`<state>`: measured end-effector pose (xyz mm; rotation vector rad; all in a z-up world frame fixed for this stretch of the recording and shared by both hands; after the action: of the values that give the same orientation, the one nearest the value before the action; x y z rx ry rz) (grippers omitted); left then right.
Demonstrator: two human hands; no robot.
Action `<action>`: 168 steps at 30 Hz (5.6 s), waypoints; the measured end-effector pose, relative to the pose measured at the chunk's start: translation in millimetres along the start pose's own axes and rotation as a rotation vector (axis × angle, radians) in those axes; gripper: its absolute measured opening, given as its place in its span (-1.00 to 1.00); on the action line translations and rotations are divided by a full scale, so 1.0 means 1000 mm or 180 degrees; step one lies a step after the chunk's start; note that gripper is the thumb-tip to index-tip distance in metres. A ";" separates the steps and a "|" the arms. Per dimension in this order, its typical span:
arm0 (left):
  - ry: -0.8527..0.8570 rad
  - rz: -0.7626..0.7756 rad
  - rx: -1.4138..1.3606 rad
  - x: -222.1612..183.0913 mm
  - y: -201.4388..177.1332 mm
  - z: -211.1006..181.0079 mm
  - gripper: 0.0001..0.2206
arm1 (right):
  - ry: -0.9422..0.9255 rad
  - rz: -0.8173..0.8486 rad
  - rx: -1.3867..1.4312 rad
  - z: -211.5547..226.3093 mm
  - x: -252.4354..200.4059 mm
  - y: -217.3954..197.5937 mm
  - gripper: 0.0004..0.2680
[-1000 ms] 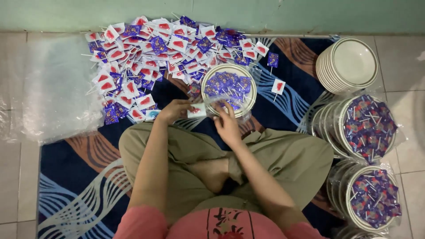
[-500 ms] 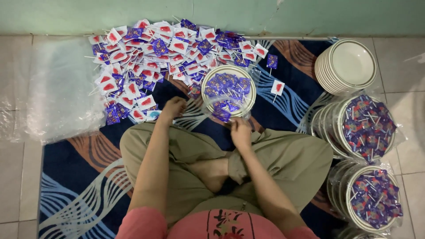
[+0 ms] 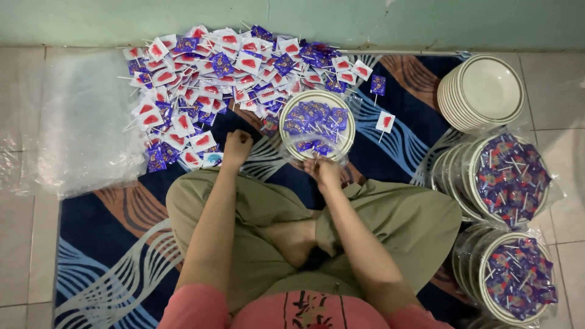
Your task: Picking up individual sachets from a pile and arranging them in a circular pattern on a plate for packaging.
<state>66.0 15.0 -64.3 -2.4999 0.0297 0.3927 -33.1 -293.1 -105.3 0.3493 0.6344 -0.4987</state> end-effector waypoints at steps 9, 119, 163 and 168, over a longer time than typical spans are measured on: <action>0.1788 -0.0011 -0.1646 -0.011 -0.034 -0.090 -0.55 | -0.0822 0.0126 -0.1910 0.041 -0.045 -0.008 -0.86; -0.0285 -0.1245 0.0726 0.120 -0.193 0.022 -0.23 | -0.1692 0.1160 -0.4521 0.219 0.112 0.287 -0.50; 0.0256 0.1645 -0.1266 -0.098 -0.018 -0.107 -0.40 | -0.3784 0.0393 -0.3085 0.121 -0.134 0.001 -0.70; 0.0242 0.2061 -0.1170 -0.095 0.026 -0.096 -0.54 | -0.3569 0.1081 -0.3374 0.081 -0.120 0.016 -0.78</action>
<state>-1.1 -67.5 23.0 -2.8176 0.8848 0.6036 -69.2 -277.0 34.7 -0.7983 -0.3110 0.0606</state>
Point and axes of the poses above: each hand's wrist, its own x-axis towards the middle knuckle, its own y-axis out of the palm, z = x × y, the point moved 6 cm from there along x, towards the middle knuckle
